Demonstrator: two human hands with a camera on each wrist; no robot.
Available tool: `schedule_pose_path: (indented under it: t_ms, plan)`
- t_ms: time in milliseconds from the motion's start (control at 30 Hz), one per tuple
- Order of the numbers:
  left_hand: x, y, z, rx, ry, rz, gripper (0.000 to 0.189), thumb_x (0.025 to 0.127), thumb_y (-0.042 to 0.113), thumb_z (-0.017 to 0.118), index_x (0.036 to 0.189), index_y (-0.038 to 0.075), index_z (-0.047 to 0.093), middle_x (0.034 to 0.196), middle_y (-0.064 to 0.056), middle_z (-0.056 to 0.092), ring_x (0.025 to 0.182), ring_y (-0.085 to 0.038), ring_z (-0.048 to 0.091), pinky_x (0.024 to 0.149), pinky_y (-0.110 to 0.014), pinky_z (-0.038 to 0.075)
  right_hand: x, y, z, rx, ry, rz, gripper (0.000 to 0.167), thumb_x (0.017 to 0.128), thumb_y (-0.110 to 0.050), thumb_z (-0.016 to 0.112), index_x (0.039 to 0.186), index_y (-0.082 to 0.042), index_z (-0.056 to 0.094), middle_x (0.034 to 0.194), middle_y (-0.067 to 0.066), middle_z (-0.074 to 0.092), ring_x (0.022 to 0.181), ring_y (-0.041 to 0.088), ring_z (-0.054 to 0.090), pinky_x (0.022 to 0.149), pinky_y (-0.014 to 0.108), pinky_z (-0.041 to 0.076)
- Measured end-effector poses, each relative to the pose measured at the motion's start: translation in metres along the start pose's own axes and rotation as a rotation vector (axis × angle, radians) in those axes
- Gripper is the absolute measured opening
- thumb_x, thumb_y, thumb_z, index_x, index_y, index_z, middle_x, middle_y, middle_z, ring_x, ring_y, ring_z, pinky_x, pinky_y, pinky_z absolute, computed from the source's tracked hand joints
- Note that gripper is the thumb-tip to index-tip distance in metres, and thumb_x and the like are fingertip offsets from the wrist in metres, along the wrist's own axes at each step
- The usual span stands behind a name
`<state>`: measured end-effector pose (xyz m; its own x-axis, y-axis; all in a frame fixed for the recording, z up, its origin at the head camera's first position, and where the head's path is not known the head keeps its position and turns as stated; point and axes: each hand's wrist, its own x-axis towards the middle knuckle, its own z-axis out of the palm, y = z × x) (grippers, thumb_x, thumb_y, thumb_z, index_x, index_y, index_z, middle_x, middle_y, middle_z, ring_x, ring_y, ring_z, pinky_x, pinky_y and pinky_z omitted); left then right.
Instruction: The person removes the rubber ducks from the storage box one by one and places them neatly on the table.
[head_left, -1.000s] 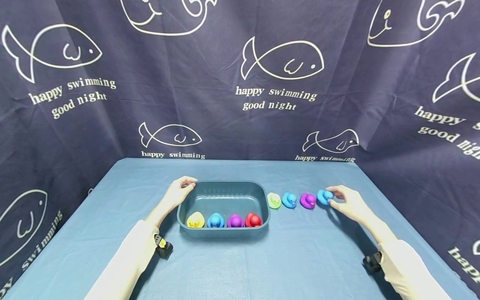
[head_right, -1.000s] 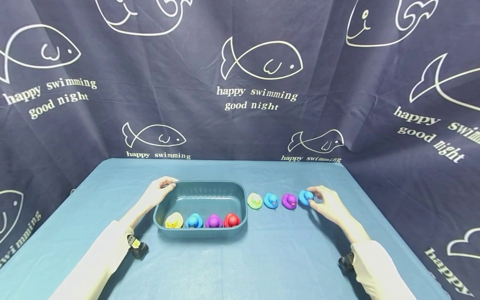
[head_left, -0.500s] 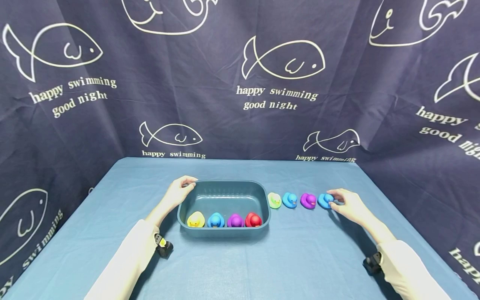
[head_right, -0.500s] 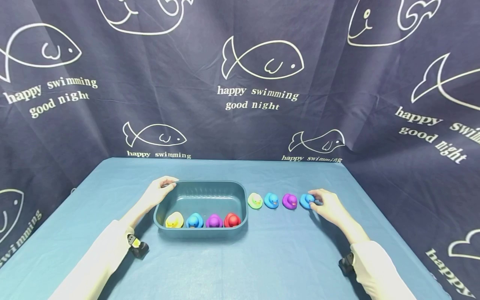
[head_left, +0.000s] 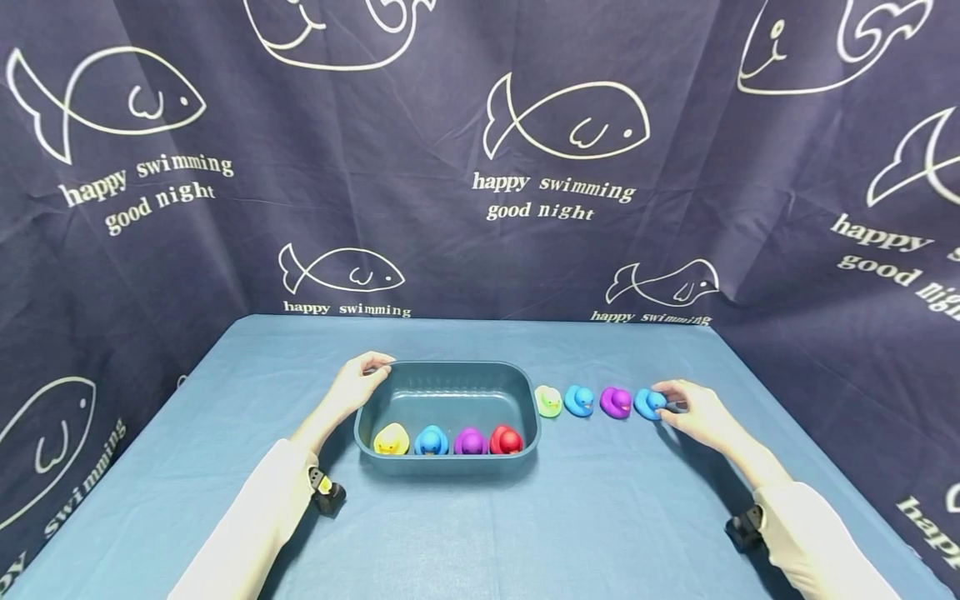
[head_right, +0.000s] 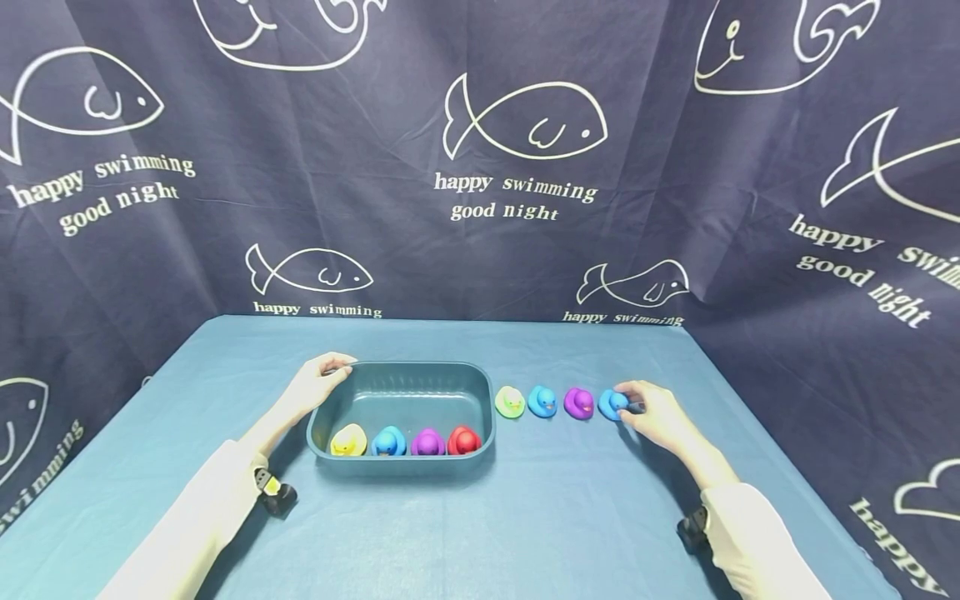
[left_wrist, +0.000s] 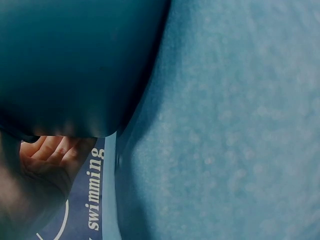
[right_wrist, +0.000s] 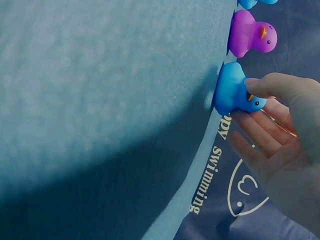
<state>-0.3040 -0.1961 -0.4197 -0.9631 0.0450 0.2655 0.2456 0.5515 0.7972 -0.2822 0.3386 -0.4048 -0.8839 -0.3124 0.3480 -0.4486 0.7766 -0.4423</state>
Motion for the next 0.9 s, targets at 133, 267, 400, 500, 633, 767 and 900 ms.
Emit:
schedule_pose_path:
  t_ms: [133,267,400,500,633,767,900]
  plan:
    - [0.0,-0.001,0.0,0.008,-0.003,0.008,0.023,0.09,0.01,0.057,0.109,0.0,0.064,0.101,-0.017,0.068,0.097,-0.031,0.061,0.082,-0.035,0.046,-0.001,-0.001,0.001,0.0,0.041,-0.048,0.037,0.071,0.0,0.072,0.106,0.006,0.062,0.099,0.021,0.065,0.085,0.036,0.065,0.073,0.044,0.052]
    - [0.0,-0.002,0.001,0.008,-0.004,0.001,0.023,0.09,0.011,0.057,0.11,0.002,0.064,0.102,-0.017,0.068,0.099,-0.031,0.061,0.083,-0.036,0.045,0.0,-0.006,-0.001,-0.049,0.072,-0.109,0.042,0.07,-0.002,0.075,0.11,0.005,0.062,0.101,0.019,0.065,0.089,0.038,0.064,0.074,0.044,0.05]
    - [0.0,-0.001,0.0,0.011,0.002,0.006,0.023,0.09,0.01,0.057,0.109,0.001,0.064,0.102,-0.017,0.068,0.099,-0.031,0.061,0.083,-0.036,0.046,0.006,-0.016,-0.005,-0.079,0.085,-0.134,0.043,0.072,-0.003,0.075,0.113,0.003,0.062,0.104,0.019,0.065,0.093,0.036,0.063,0.077,0.046,0.049]
    - [-0.001,0.0,0.0,0.006,0.004,0.009,0.022,0.09,0.01,0.057,0.109,0.001,0.064,0.101,-0.017,0.068,0.098,-0.031,0.061,0.083,-0.036,0.046,0.011,-0.026,-0.008,-0.072,0.093,-0.153,0.042,0.073,-0.004,0.074,0.113,0.001,0.062,0.105,0.017,0.065,0.094,0.035,0.063,0.081,0.041,0.049]
    - [-0.001,0.0,0.0,0.006,0.004,0.011,0.023,0.09,0.01,0.057,0.109,0.001,0.064,0.101,-0.017,0.068,0.097,-0.03,0.062,0.083,-0.036,0.046,0.015,-0.041,-0.007,-0.053,0.107,-0.189,0.04,0.073,-0.003,0.074,0.112,0.0,0.063,0.106,0.015,0.066,0.095,0.033,0.063,0.083,0.035,0.049]
    - [0.0,-0.002,0.0,0.009,0.007,0.011,0.023,0.09,0.009,0.057,0.109,0.0,0.064,0.1,-0.017,0.069,0.095,-0.029,0.062,0.081,-0.033,0.046,0.017,-0.053,-0.004,-0.045,0.098,-0.215,0.039,0.073,-0.003,0.074,0.111,0.0,0.064,0.105,0.014,0.067,0.096,0.031,0.063,0.082,0.04,0.048]
    - [0.001,-0.002,0.001,0.008,0.008,0.008,0.022,0.09,0.009,0.057,0.109,0.0,0.064,0.099,-0.017,0.069,0.095,-0.028,0.062,0.081,-0.033,0.046,0.019,-0.064,0.0,-0.049,0.093,-0.252,0.038,0.074,-0.004,0.074,0.111,-0.001,0.065,0.106,0.012,0.067,0.097,0.028,0.063,0.082,0.038,0.048]
